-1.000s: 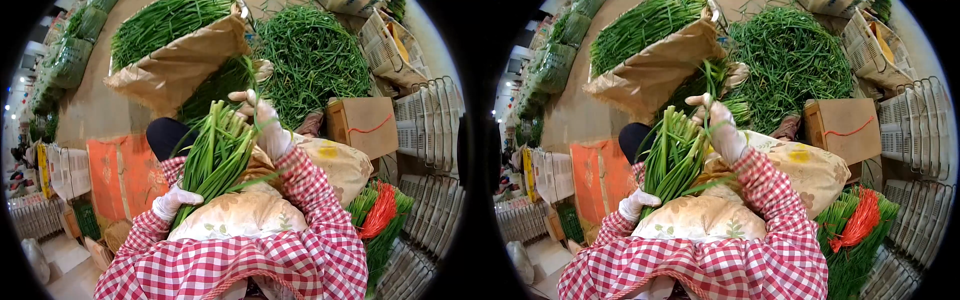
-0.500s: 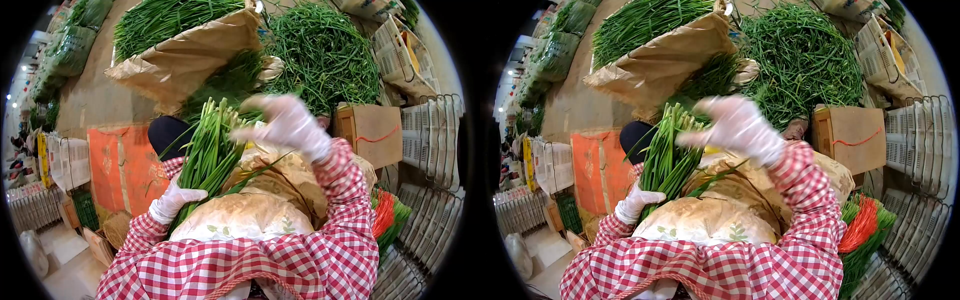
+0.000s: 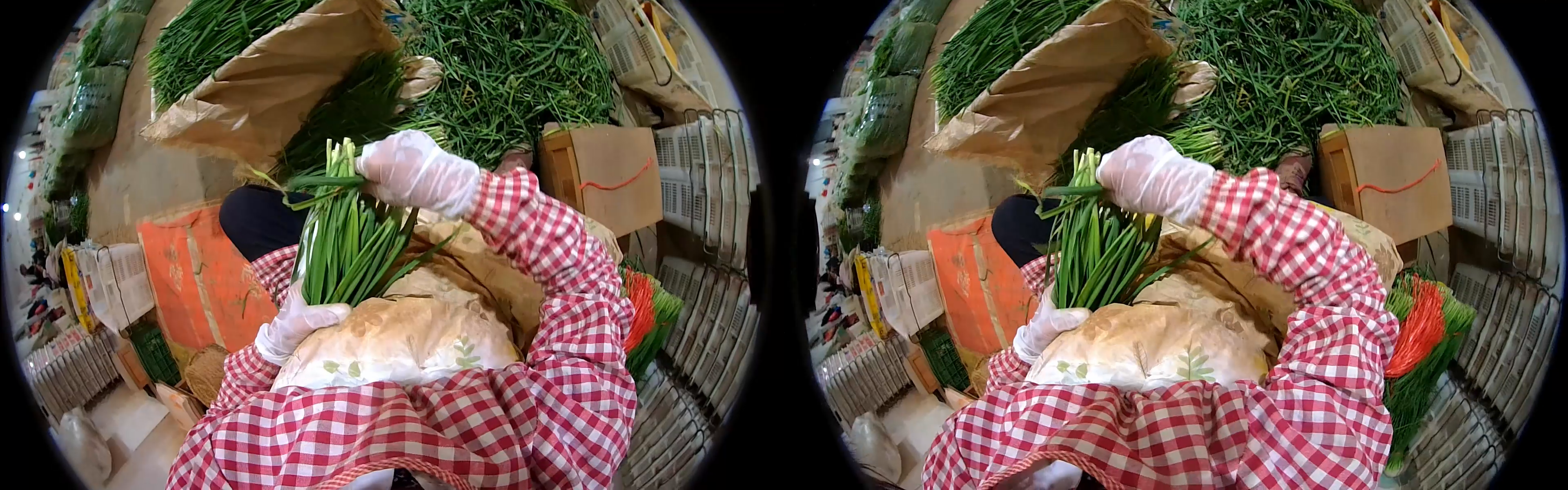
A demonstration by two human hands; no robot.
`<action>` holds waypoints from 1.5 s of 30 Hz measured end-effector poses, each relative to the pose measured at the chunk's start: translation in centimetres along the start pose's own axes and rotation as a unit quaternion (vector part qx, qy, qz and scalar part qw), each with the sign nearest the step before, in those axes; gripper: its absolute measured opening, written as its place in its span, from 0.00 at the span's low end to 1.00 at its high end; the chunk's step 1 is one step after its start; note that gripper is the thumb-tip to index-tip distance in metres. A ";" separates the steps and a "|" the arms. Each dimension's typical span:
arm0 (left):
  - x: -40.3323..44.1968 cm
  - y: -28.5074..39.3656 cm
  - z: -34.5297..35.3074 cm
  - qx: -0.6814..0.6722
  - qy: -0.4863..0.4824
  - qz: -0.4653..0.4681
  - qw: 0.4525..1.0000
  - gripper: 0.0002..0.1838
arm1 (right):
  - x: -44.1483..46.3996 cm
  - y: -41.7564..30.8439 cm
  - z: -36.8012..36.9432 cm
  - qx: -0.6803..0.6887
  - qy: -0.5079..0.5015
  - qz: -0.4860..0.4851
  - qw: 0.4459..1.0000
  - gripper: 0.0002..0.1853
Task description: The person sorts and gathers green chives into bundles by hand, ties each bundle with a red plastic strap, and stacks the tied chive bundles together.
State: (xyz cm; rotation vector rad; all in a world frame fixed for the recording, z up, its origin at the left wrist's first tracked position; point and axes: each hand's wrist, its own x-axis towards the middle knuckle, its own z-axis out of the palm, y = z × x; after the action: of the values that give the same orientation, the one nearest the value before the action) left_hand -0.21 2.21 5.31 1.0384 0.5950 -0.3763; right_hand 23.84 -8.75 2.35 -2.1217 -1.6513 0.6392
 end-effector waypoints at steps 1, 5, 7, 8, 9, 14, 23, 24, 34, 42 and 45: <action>0.1 0.2 0.6 -0.030 0.005 0.002 1.000 0.36 | 0.1 1.0 0.4 0.029 -0.001 0.006 1.000 0.07; 0.6 -1.1 0.4 -0.106 0.048 -0.001 0.993 0.35 | 0.4 4.2 1.2 -0.036 0.129 -0.017 0.991 0.05; 0.5 -1.2 0.2 -0.099 0.060 -0.018 0.993 0.35 | 0.2 5.9 2.0 -0.038 0.153 -0.053 0.986 0.05; 0.6 -1.2 0.1 -0.094 0.071 -0.031 0.992 0.35 | 0.2 6.7 2.2 -0.044 0.177 -0.092 0.979 0.05; 0.6 -1.6 -0.3 -0.095 0.072 -0.032 0.992 0.35 | 0.0 7.1 1.3 -0.107 0.159 -0.061 0.980 0.06; 0.6 -1.7 -1.0 -0.151 0.051 0.003 0.987 0.34 | -3.6 19.0 -1.5 -0.184 0.333 0.158 0.911 0.05; 1.6 -5.0 -4.5 -0.393 -0.041 0.070 0.916 0.39 | -5.2 9.8 -0.9 0.543 0.097 0.296 0.780 0.44; 1.8 -5.1 -4.6 -0.393 -0.046 0.075 0.915 0.39 | -4.9 7.6 -0.7 0.647 0.012 0.253 0.719 0.46; 2.1 -5.1 -4.2 -0.372 -0.069 0.089 0.921 0.40 | -6.3 1.7 3.2 0.331 0.092 0.039 0.938 0.20; 2.0 -4.5 -3.6 -0.308 -0.057 0.084 0.946 0.40 | -4.4 5.9 -1.7 -0.136 0.387 0.027 0.911 0.13; 1.4 -3.8 -3.2 -0.255 -0.043 0.073 0.963 0.41 | -4.4 1.1 1.9 -0.056 0.280 -0.113 0.952 0.14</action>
State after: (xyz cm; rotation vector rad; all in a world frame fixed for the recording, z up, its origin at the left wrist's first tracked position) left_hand -2.11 3.28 0.62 0.5614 0.4967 -0.1237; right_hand 22.76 -13.22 0.69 -1.9017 -1.5819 -0.1282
